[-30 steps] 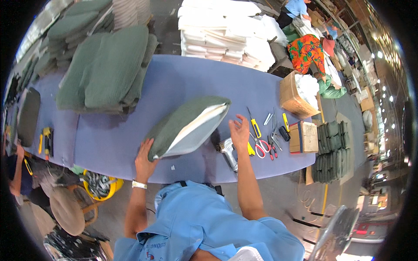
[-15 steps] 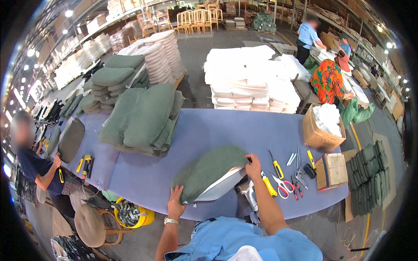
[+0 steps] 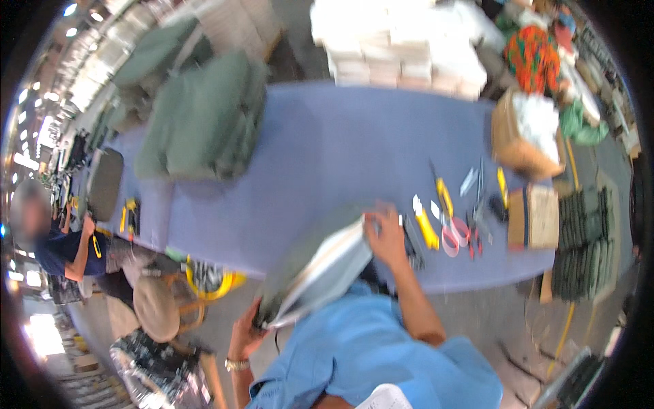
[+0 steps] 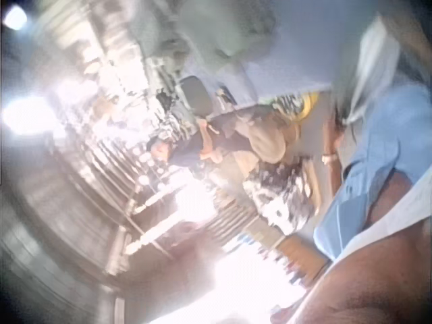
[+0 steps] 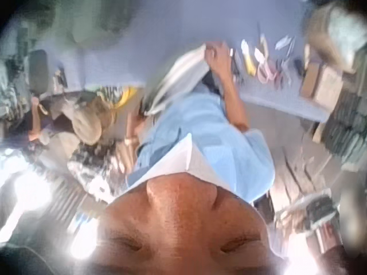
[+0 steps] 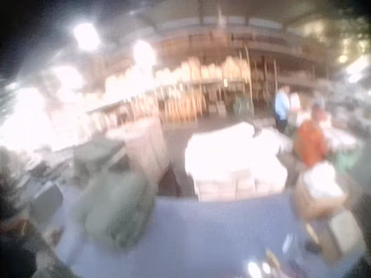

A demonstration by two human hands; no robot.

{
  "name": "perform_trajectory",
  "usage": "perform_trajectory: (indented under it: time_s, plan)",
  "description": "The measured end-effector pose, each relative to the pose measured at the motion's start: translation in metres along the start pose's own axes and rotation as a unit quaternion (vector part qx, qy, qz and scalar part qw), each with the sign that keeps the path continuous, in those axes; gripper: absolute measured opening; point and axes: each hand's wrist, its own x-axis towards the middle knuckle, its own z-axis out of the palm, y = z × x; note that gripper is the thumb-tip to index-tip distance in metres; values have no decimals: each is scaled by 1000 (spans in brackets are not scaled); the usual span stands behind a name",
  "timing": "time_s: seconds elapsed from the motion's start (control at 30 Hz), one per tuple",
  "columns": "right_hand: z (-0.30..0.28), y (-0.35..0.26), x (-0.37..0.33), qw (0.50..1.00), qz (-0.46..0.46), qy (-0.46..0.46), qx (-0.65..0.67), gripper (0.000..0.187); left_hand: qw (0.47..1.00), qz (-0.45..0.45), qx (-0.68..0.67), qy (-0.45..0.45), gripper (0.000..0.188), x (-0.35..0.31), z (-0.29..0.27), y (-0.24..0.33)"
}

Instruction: The person assembles green fabric cushions by folding the fabric over a white foam insert and securing it with a staple gun. They repeatedly trim excess fabric with a utility knife and reposition the cushion to staple different edges. Finished cushions are stacked on the table.

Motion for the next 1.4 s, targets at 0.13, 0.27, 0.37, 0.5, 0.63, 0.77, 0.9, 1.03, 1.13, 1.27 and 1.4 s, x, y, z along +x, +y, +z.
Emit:
perform_trajectory:
  time_s: [0.13,0.27,0.37,0.5,0.63,0.77,0.9,1.03,1.13,1.27,1.4]
  plan:
    - [4,-2,23,994,6,-57,96,25,982,-130,-106,-92,92,2,16,10]
    - [13,24,11,989,19,-53,136,29,986,-43,-42,-154,101,56,27,41]
    - [7,16,15,993,24,-69,93,33,984,35,-2,-175,108,120,43,73]
    - [4,5,30,995,-14,-89,47,35,974,136,33,-178,106,202,61,131]
    - [7,9,32,991,2,-112,66,30,957,195,30,-213,103,255,74,150]
    - [13,21,33,986,20,-134,93,29,949,209,49,-231,100,271,82,147]
    - [11,16,42,987,43,-115,104,33,947,204,55,-242,103,282,81,157]
    - [21,6,40,989,52,-79,114,38,947,195,72,-247,103,285,83,154]
    - [26,7,38,991,58,-75,99,40,947,198,87,-239,101,288,86,153]
    - [41,7,38,995,38,-69,58,33,947,200,98,-233,101,291,82,151]
    - [47,3,39,990,83,-64,96,29,949,195,94,-229,103,290,79,150]
